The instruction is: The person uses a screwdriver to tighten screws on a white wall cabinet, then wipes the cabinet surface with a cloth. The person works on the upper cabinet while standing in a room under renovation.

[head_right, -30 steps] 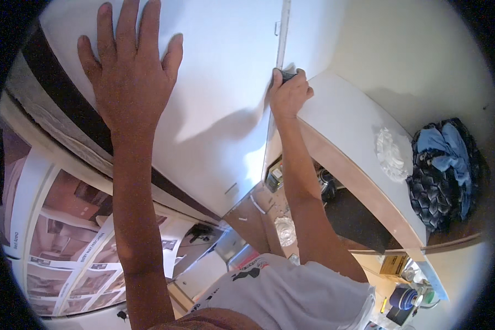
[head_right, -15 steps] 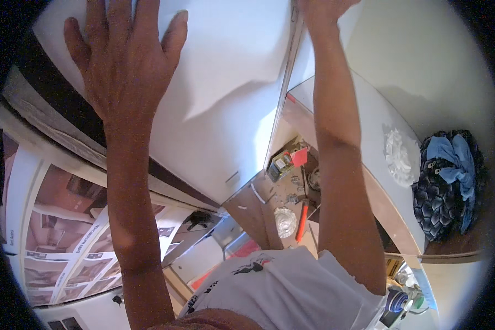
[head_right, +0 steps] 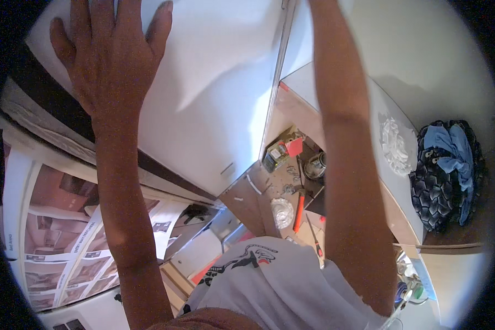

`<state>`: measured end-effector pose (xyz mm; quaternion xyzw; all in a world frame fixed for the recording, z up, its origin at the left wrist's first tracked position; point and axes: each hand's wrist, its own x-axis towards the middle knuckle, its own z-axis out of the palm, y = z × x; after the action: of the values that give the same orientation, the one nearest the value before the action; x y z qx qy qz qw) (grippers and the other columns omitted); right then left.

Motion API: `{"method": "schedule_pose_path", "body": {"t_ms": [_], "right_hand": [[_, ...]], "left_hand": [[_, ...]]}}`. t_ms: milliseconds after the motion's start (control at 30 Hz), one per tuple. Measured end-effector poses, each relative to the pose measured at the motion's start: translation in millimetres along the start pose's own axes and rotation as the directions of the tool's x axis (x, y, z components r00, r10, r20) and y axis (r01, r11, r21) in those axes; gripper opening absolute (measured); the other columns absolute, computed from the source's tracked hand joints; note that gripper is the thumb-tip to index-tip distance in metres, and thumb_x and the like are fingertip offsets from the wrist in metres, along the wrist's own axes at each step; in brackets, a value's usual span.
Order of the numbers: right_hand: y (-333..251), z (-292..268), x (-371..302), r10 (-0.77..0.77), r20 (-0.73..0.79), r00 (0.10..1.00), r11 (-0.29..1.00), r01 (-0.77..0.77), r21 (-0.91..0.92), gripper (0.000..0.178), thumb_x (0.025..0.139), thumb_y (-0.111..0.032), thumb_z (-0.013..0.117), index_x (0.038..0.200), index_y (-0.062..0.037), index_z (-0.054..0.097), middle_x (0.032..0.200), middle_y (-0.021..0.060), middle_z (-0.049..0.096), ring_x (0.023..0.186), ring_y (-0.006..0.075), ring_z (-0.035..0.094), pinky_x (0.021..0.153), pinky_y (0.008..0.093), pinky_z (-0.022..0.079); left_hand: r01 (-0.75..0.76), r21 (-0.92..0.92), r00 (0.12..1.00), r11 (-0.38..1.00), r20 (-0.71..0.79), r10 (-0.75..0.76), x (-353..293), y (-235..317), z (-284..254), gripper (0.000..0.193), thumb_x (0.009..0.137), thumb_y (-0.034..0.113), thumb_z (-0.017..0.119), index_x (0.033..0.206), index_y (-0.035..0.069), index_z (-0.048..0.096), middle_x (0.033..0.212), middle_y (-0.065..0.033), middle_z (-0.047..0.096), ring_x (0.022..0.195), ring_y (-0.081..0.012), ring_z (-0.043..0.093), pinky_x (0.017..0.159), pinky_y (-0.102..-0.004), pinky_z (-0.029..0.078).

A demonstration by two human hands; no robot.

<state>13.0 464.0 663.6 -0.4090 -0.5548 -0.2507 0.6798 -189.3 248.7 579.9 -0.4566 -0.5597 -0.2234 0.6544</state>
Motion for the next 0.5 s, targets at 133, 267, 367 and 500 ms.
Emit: {"method": "schedule_pose_path", "body": {"t_ms": [133, 267, 367, 500], "right_hand": [[25.8, -9.9, -166.3, 0.144, 0.08, 0.986, 0.988, -0.139, -0.064, 0.061, 0.089, -0.039, 0.062, 0.119, 0.0123, 0.049, 0.106, 0.0235, 0.06, 0.103, 0.0393, 0.056, 0.096, 0.0497, 0.03], [70.1, -37.0, -261.9, 0.234, 0.197, 0.952, 0.966, -0.204, -0.161, 0.057, 0.087, -0.04, 0.066, 0.112, 0.0082, 0.049, 0.104, 0.0222, 0.058, 0.101, 0.0391, 0.054, 0.092, 0.0533, 0.031], [53.7, -50.0, -253.1, 0.297, 0.259, 0.919, 0.928, -0.214, -0.304, 0.06, 0.089, -0.039, 0.065, 0.118, 0.0097, 0.047, 0.103, 0.0249, 0.062, 0.098, 0.0384, 0.06, 0.092, 0.0488, 0.038], [30.6, -75.2, -226.0, 0.347, 0.376, 0.859, 0.913, -0.401, 0.073, 0.039, 0.088, -0.027, 0.068, 0.104, 0.0045, 0.052, 0.088, 0.0215, 0.061, 0.082, 0.0375, 0.061, 0.075, 0.0458, 0.047]], "left_hand": [[-0.054, 0.098, 0.994, 0.994, -0.085, 0.063, 0.8, -21.0, -4.4, 0.057, 0.082, 0.026, 0.071, 0.133, 0.007, 0.052, 0.151, -0.0094, 0.037, 0.143, -0.0343, 0.029, 0.113, -0.0547, 0.03], [-0.036, 0.101, 0.998, 0.994, -0.044, 0.04, -3.1, 0.2, 1.3, 0.057, 0.082, 0.026, 0.071, 0.132, 0.007, 0.053, 0.15, -0.0105, 0.037, 0.142, -0.035, 0.03, 0.114, -0.0554, 0.028], [0.046, -0.085, 0.993, 0.995, 0.113, -0.037, 9.3, 10.6, -26.4, 0.056, 0.083, 0.027, 0.07, 0.132, 0.006, 0.053, 0.15, -0.0121, 0.037, 0.142, -0.0359, 0.03, 0.114, -0.057, 0.027], [0.002, 0.069, 0.996, 0.998, 0.086, -0.008, 11.1, -3.1, -31.7, 0.052, 0.091, 0.049, 0.058, 0.136, 0.023, 0.054, 0.147, -0.0024, 0.042, 0.14, -0.0281, 0.034, 0.11, -0.0587, 0.028]]}}
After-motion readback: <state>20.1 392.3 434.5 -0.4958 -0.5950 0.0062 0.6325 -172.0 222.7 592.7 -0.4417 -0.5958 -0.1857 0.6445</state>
